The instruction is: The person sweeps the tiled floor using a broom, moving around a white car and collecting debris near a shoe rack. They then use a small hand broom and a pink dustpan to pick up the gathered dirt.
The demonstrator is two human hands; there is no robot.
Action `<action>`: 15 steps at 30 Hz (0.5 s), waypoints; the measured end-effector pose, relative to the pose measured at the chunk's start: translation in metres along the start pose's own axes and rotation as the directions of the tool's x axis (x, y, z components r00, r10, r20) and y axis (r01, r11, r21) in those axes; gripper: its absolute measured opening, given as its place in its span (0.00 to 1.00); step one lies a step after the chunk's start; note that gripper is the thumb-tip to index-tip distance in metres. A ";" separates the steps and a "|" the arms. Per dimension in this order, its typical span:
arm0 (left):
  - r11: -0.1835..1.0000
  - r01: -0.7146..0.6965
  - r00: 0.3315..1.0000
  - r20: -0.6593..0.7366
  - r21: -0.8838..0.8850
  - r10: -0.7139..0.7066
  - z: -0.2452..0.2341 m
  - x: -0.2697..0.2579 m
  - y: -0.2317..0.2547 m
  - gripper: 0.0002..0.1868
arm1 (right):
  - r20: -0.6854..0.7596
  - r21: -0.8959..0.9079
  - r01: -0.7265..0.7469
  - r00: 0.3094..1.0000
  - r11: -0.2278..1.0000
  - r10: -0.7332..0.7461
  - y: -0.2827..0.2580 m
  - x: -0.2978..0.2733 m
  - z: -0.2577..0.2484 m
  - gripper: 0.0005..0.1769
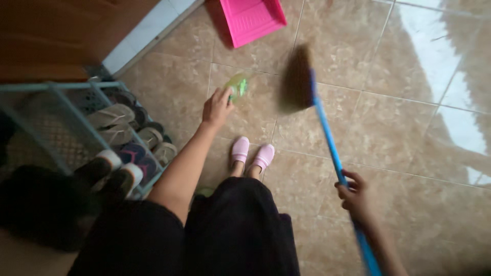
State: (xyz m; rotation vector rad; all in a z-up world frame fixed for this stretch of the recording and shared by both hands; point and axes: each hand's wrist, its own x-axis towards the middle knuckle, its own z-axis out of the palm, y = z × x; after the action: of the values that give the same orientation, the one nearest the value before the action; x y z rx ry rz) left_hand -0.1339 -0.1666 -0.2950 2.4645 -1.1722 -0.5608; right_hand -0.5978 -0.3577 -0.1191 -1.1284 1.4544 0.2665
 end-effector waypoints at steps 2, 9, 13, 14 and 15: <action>0.997 0.071 0.997 0.027 0.007 -0.071 -0.029 -0.013 0.010 0.22 | -0.063 -0.054 0.067 0.996 0.996 -0.070 0.015 -0.037 0.011 0.25; 0.989 0.151 0.981 -0.127 0.007 -0.149 -0.074 -0.081 0.025 0.27 | 0.316 0.097 0.128 0.936 0.987 -0.153 0.095 -0.175 0.077 0.29; 0.965 0.259 0.964 -0.045 -0.042 -0.261 -0.083 -0.115 0.034 0.28 | 0.469 -0.067 0.062 0.883 0.996 -0.023 0.118 -0.142 0.169 0.17; 0.952 0.301 0.953 -0.019 -0.055 -0.302 -0.083 -0.127 0.033 0.29 | 0.457 0.008 0.273 0.855 0.962 -0.246 0.122 -0.118 0.180 0.17; 0.959 0.281 0.959 -0.033 -0.044 -0.283 -0.080 -0.137 0.031 0.26 | 0.432 0.078 0.472 0.778 0.878 -0.456 0.129 -0.104 0.187 0.17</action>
State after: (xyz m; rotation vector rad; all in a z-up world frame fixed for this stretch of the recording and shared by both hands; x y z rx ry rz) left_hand -0.1939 -0.0653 -0.1849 2.6144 -0.7898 -0.6020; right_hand -0.5944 -0.1079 -0.1348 -1.3182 0.7397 0.1791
